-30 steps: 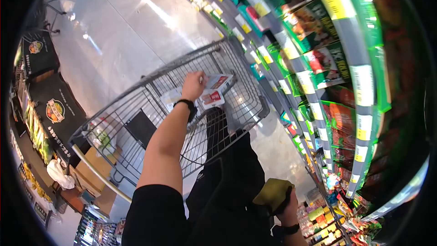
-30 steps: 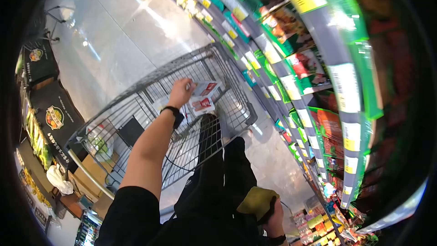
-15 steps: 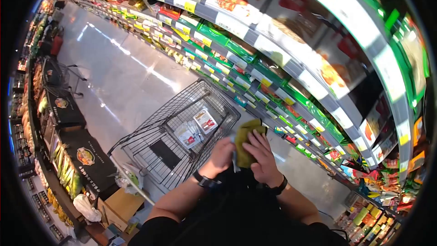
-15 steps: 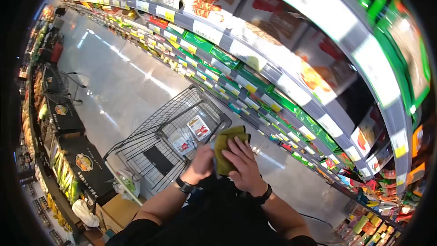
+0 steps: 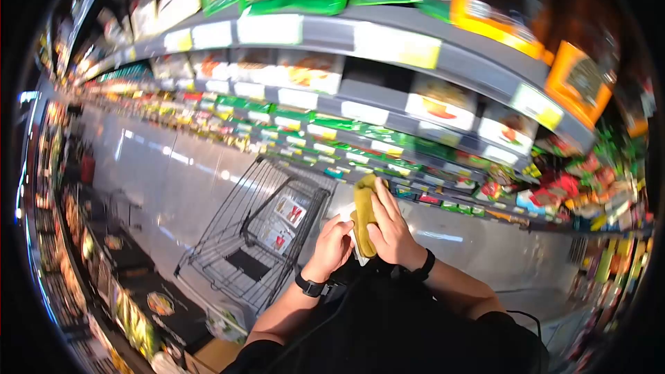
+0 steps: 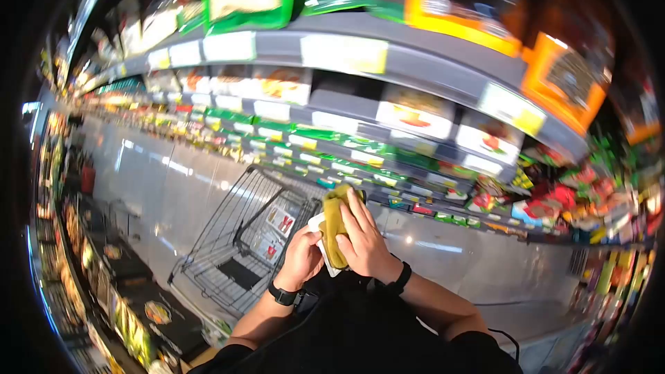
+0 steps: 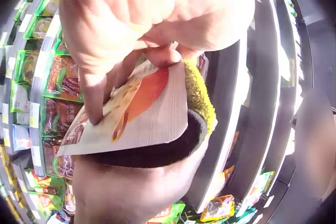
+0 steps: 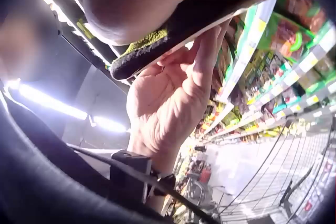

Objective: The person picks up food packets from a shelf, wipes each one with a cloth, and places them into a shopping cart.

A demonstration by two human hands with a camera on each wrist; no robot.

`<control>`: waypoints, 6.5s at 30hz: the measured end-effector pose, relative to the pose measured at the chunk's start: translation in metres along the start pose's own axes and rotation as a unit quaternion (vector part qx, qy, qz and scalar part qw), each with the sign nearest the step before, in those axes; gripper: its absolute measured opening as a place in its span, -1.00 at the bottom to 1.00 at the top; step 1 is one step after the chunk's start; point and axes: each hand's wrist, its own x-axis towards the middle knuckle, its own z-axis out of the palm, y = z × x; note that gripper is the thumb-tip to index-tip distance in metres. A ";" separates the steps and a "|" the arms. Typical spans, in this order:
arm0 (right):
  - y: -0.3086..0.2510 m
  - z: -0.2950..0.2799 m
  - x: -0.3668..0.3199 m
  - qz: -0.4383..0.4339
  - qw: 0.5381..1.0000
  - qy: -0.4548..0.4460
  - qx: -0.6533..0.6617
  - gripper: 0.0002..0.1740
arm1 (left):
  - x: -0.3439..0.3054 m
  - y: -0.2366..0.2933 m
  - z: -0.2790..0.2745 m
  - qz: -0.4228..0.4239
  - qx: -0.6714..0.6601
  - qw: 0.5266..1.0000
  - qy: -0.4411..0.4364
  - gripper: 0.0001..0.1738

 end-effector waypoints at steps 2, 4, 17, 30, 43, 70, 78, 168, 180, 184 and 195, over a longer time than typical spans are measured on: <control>0.006 -0.027 -0.017 0.023 0.999 -0.013 -0.019 -0.27 | 0.006 -0.009 0.029 -0.004 0.049 0.998 -0.026 -0.44; 0.002 -0.053 -0.029 0.025 0.999 -0.003 -0.041 -0.28 | 0.010 -0.022 0.045 -0.024 0.056 0.997 -0.047 -0.45; -0.067 -0.040 -0.035 -0.055 0.985 0.147 -0.078 -0.29 | -0.001 0.030 0.057 -0.117 0.189 0.957 -0.188 -0.64; -0.118 0.068 0.019 -0.076 0.983 0.159 -0.049 -0.29 | -0.043 0.090 -0.024 -0.073 0.035 0.984 -0.161 -0.59; -0.131 0.074 -0.003 -0.025 0.948 0.263 -0.177 -0.28 | -0.028 0.090 -0.006 -0.130 0.013 0.963 -0.236 -0.50; -0.142 0.072 0.028 0.073 0.940 0.328 0.063 -0.39 | -0.011 0.075 -0.004 0.071 0.142 0.962 -0.223 -0.40; -0.171 0.068 0.046 -0.063 0.963 0.218 -0.146 -0.38 | -0.022 0.098 -0.010 0.051 0.124 0.942 -0.309 -0.24; 0.049 -0.129 -0.146 0.243 0.848 0.239 0.406 -0.67 | 0.247 0.123 0.187 0.172 0.753 0.624 -0.118 -0.30; 0.058 -0.134 -0.152 0.251 0.845 0.244 0.404 -0.67 | 0.291 0.143 0.155 0.298 0.826 0.473 -0.069 -0.25; 0.060 -0.130 -0.153 0.257 0.860 0.236 0.374 -0.66 | 0.273 0.135 0.175 0.253 0.818 0.513 -0.066 -0.26; 0.057 -0.126 -0.146 0.271 0.858 0.230 0.371 -0.64 | 0.317 0.125 0.163 0.493 0.802 0.336 -0.032 -0.39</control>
